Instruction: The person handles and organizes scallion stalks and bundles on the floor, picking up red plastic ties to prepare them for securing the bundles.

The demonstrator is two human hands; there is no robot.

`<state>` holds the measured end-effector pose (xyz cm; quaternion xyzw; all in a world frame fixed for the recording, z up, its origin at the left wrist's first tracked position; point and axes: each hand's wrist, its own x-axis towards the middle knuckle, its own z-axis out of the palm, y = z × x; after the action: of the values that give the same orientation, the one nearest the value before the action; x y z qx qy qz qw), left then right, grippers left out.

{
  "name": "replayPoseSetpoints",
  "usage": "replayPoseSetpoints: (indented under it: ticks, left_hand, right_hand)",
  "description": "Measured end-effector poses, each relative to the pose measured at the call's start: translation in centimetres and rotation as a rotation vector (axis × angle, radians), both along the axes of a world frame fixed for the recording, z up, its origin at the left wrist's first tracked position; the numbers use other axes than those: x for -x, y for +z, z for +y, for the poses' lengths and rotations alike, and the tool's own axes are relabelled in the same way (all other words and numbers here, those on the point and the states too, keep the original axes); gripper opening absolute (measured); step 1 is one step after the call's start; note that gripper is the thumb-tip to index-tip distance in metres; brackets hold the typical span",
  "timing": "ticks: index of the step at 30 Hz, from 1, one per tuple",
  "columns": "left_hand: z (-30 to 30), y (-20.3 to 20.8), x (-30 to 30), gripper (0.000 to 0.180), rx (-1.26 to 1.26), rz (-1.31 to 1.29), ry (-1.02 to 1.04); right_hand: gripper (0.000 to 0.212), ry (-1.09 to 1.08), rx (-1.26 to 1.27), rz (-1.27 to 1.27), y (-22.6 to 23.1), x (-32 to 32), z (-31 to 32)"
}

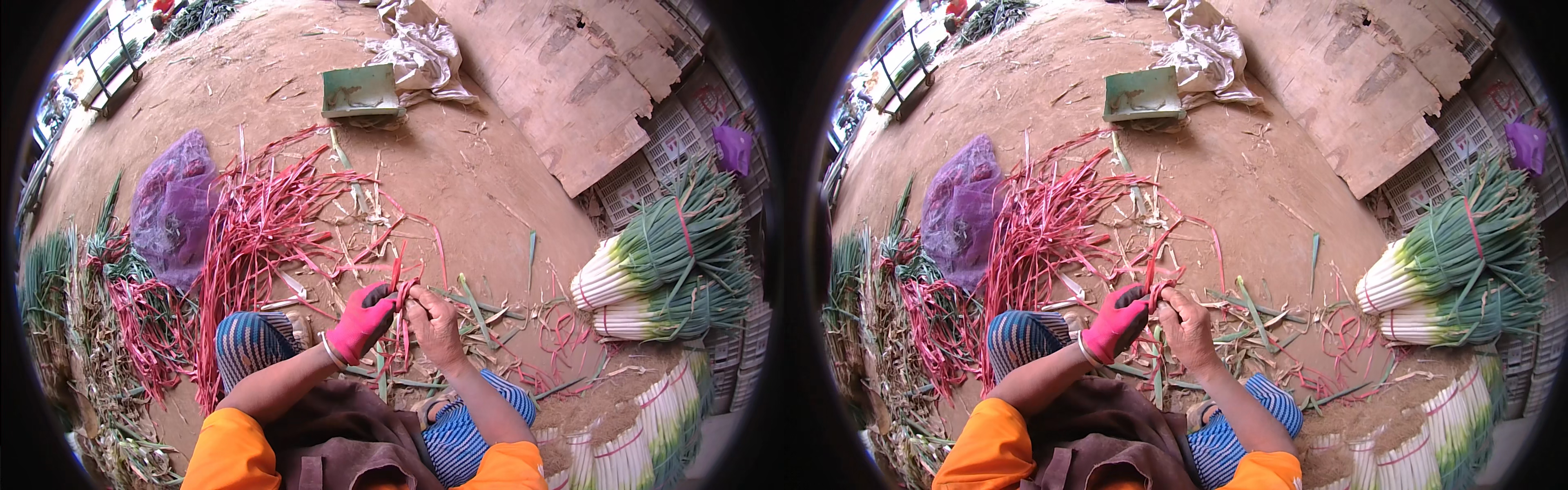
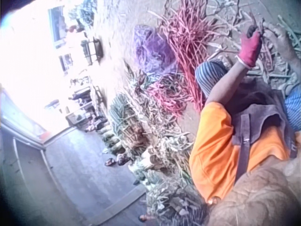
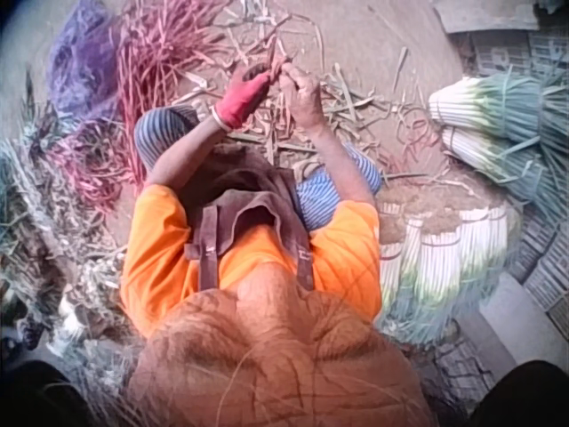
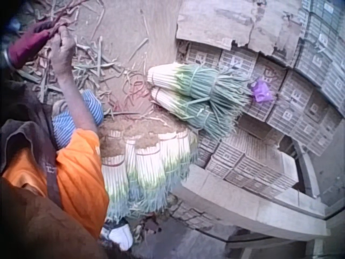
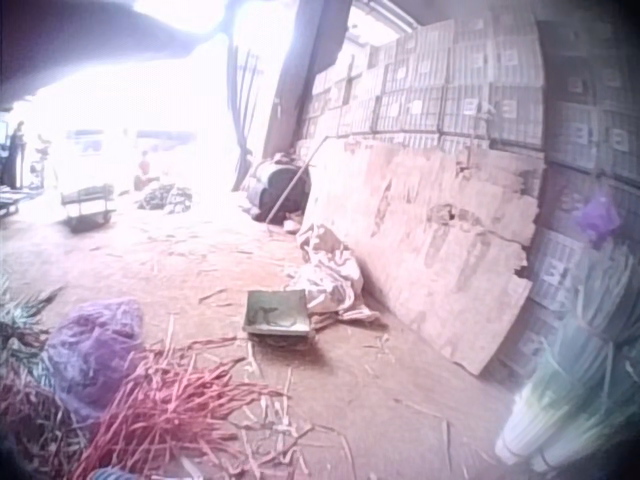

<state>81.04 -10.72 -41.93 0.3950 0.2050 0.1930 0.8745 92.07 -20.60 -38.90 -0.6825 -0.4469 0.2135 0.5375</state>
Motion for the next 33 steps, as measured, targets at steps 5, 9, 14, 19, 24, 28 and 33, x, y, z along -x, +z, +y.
replayPoseSetpoints:
  ticks: [5,9,14,19,24,28,33]
  left_hand:
    - [-0.1,0.4,0.2,0.026,-0.254,-0.010,-0.004]
    - [0.5,0.9,0.9,0.023,-0.656,0.140,-0.094]
    - [1.7,2.0,1.3,0.019,-0.506,0.086,-0.349]
    - [2.8,0.6,1.7,0.029,-0.261,0.061,-0.513]
    - [2.0,3.3,1.5,0.033,-0.065,0.118,-0.520]
    - [2.2,2.7,1.4,0.035,-0.077,0.144,-0.542]
    - [1.2,1.1,0.6,0.032,-0.011,0.005,-0.446]
  right_hand:
    - [0.025,0.007,0.019,-0.284,0.1,-0.5,-0.2]
    - [0.028,0.105,0.139,0.402,0.3,-0.5,-0.6]
    - [0.028,0.282,0.167,0.767,1.1,-1.2,-1.5]
    - [0.021,0.379,0.238,0.795,1.9,-1.2,-1.5]
    - [0.017,0.394,0.309,0.856,2.4,-1.5,-1.8]
    - [0.019,0.346,0.206,0.825,2.0,-1.1,-2.0]
    - [0.026,0.329,0.170,0.792,2.3,-0.8,-2.0]
